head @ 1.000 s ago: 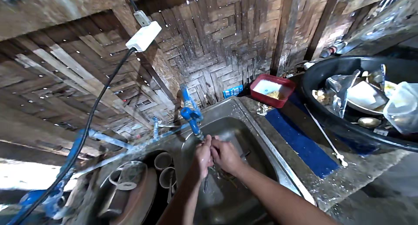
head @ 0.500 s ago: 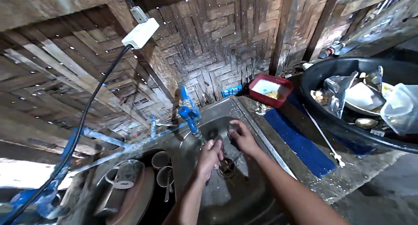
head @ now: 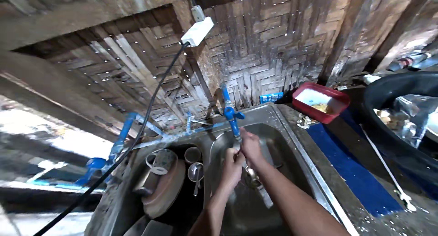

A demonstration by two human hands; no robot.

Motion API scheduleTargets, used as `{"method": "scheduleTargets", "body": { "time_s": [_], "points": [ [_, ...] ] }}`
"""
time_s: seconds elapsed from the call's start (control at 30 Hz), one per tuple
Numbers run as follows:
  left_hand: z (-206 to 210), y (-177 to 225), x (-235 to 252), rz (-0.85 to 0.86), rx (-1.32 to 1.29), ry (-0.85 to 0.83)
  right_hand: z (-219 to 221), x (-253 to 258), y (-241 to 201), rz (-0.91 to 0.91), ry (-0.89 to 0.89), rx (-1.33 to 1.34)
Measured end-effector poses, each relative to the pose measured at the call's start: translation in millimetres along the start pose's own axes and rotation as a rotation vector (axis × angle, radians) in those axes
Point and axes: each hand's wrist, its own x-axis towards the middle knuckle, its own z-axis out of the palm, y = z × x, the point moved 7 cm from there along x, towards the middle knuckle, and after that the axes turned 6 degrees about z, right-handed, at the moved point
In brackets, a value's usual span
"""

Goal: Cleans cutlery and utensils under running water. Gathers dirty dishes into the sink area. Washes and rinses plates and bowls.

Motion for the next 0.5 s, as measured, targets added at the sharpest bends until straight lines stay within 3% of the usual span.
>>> {"method": "scheduleTargets", "body": {
  "time_s": [0.1,0.17,0.23,0.27,0.33,0.43,0.5],
  "points": [
    [-2.9,5.4,-12.4,0.156,0.288,-0.025,-0.7,3.6,18.8,0.268,0.067,0.052],
    [-5.1,8.5,-19.2,0.182,0.434,-0.029,-2.8,5.1,40.0,0.434,0.031,0.092],
    [-7.4,6.0,-15.6,0.141,0.479,-0.041,-10.0,12.4,51.5,0.48,0.032,0.161],
    [-9.1,1.1,-12.5,0.085,0.449,-0.068,-16.4,14.7,50.4,0.439,0.025,0.185],
    [-11.5,-7.4,-6.8,0.001,0.355,-0.117,-29.1,12.2,29.2,0.188,0.02,0.069],
    [-4.2,-7.8,-0.7,-0.015,0.245,-0.108,-12.6,-17.9,-8.7,-0.234,-0.103,-0.521],
    [3.1,-1.2,-2.4,0.036,0.214,-0.069,-1.6,-27.2,-7.5,-0.351,-0.143,-0.825]
  ]
}}
